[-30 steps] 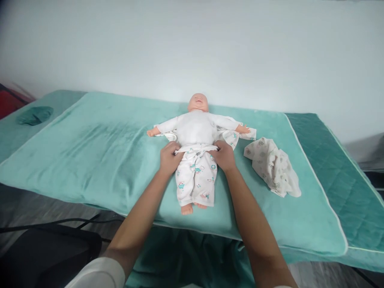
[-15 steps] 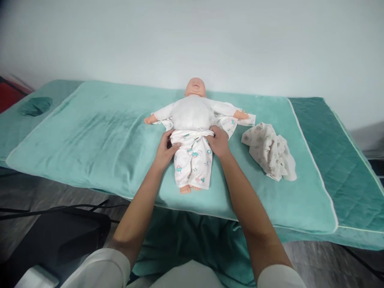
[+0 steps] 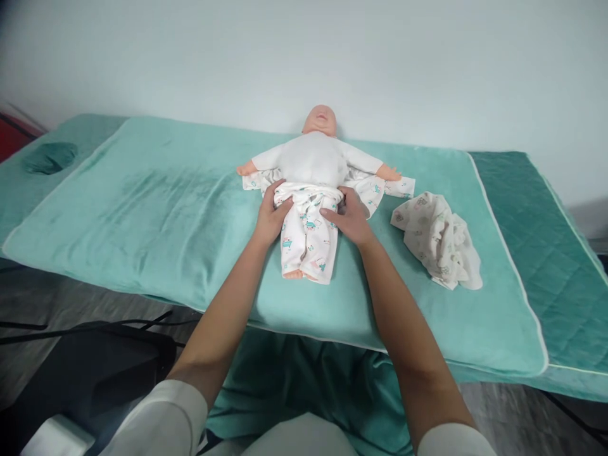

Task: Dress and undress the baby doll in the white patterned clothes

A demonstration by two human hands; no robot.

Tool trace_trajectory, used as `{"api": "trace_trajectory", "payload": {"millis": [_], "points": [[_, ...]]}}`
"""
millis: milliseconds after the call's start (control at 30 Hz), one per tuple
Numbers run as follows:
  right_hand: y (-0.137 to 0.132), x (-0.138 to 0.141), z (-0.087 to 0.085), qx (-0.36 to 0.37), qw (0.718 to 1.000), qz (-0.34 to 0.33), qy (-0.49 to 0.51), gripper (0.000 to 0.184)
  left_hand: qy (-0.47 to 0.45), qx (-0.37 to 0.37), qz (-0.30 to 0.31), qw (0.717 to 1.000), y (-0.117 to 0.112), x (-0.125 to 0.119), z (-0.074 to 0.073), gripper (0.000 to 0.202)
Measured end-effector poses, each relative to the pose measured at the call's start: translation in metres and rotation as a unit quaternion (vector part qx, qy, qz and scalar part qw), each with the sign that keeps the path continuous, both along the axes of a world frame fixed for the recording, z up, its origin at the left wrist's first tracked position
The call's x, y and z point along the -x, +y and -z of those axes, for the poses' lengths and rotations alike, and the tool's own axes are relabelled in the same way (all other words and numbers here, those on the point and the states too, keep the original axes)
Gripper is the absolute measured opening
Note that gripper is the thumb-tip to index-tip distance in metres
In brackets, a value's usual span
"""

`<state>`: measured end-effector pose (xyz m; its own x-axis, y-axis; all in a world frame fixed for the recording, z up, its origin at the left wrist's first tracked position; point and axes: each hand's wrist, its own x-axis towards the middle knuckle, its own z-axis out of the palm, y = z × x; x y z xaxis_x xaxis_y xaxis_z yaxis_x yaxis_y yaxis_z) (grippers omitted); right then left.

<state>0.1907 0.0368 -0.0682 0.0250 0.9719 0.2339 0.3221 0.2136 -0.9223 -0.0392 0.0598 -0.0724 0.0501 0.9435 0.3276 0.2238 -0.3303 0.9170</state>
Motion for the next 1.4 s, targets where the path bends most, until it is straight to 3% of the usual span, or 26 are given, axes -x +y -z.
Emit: {"api": "trace_trajectory", "payload": {"millis": [133, 300, 433, 600, 800, 1033, 1200, 1300, 1400], "points": [[0.003, -0.002, 0.004, -0.002, 1.000, 0.013, 0.012, 0.068, -0.013, -0.022, -0.013, 1.000, 0.007, -0.001, 0.006, 0.051], [0.003, 0.000, 0.006, -0.031, 0.997, 0.060, -0.024, 0.058, 0.025, -0.096, -0.053, 0.994, 0.003, 0.002, 0.010, 0.035], [0.004, 0.001, 0.010, -0.112, 0.988, 0.086, -0.063, 0.054, 0.041, -0.089, -0.057, 0.994, -0.014, 0.007, 0.006, 0.021], [0.002, 0.002, 0.011, -0.116, 0.985, 0.096, -0.087, 0.052, 0.085, -0.097, -0.041, 0.991, -0.038, 0.013, 0.004, 0.019], [-0.003, 0.005, 0.004, -0.161, 0.972, 0.094, -0.144, 0.036, 0.118, -0.068, -0.086, 0.987, -0.034, 0.009, 0.009, 0.019], [-0.025, 0.012, -0.014, -0.146, 0.977, 0.084, -0.131, 0.051, 0.145, -0.028, -0.087, 0.985, -0.029, 0.008, 0.010, 0.020], [-0.059, 0.020, -0.019, -0.023, 0.997, 0.062, -0.035, 0.064, 0.154, -0.027, -0.085, 0.984, -0.027, 0.009, 0.012, 0.014], [-0.068, 0.022, -0.016, 0.010, 0.999, 0.036, -0.023, 0.059, 0.149, -0.030, -0.083, 0.985, -0.025, 0.009, 0.013, 0.012], [-0.067, 0.023, -0.010, -0.002, 0.998, 0.017, -0.054, 0.044, 0.139, -0.034, -0.080, 0.986, -0.026, 0.008, 0.009, 0.010]]}}
